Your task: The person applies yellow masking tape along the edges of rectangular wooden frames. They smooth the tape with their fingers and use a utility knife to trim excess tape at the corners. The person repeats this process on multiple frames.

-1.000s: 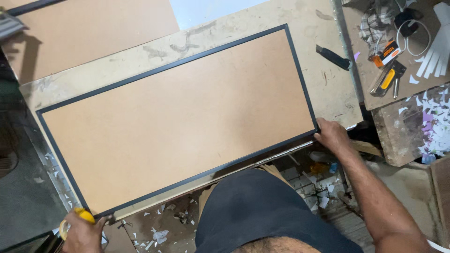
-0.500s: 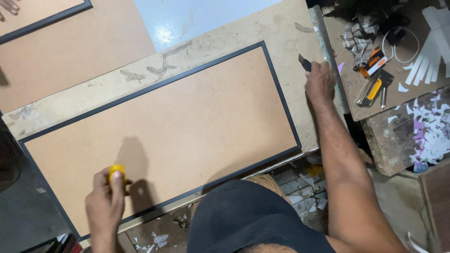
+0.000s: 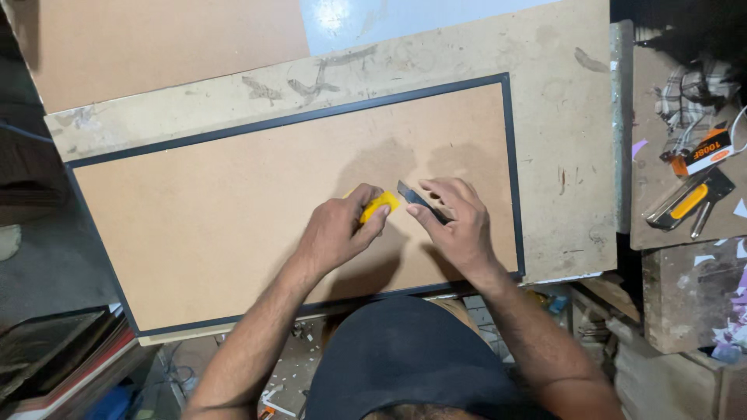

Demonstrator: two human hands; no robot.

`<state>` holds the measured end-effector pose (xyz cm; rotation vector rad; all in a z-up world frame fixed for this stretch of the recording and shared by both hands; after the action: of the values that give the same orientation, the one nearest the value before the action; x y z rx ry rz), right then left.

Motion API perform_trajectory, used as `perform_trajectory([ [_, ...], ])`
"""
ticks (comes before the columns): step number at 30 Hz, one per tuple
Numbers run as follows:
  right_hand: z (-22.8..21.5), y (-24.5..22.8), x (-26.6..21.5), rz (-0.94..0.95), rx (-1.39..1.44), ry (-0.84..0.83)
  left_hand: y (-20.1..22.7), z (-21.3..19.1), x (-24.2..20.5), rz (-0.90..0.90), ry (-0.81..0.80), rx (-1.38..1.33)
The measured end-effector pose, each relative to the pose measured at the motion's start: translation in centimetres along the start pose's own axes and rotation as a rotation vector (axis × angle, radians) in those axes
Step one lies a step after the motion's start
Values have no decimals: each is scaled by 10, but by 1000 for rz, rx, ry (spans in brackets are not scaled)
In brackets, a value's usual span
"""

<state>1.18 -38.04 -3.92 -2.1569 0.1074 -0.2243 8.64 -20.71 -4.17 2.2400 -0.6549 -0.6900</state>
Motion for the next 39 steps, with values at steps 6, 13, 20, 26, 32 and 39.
perform_trajectory([
  [6, 8, 14, 16, 179, 427, -77, 23, 15, 19, 48, -64, 108],
  [13, -8, 70, 17, 331, 289, 221, -4, 2, 31, 25, -109, 68],
  [20, -75, 164, 46, 437, -35, 473, -140, -107, 18, -642, -174, 262],
  [26, -49, 154, 77, 362, -313, 495, -162, -105, 57, -440, -31, 483],
  [32, -49, 152, 96, 475, -373, 476, -165, -99, 86, -489, -31, 583],
  [39, -50, 157, 98, 485, -422, 452, -170, -100, 95, -643, -110, 544],
])
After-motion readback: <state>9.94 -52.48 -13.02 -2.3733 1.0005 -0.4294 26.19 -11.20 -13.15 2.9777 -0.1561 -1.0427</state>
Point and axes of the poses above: each hand's wrist, its own x-axis towards the middle knuckle, its own z-axis out of the palm, y = z × x, the point moved 7 cm from there along x, towards the middle knuckle, and after that the axes turned 5 degrees about x, right-handed, at the moved point
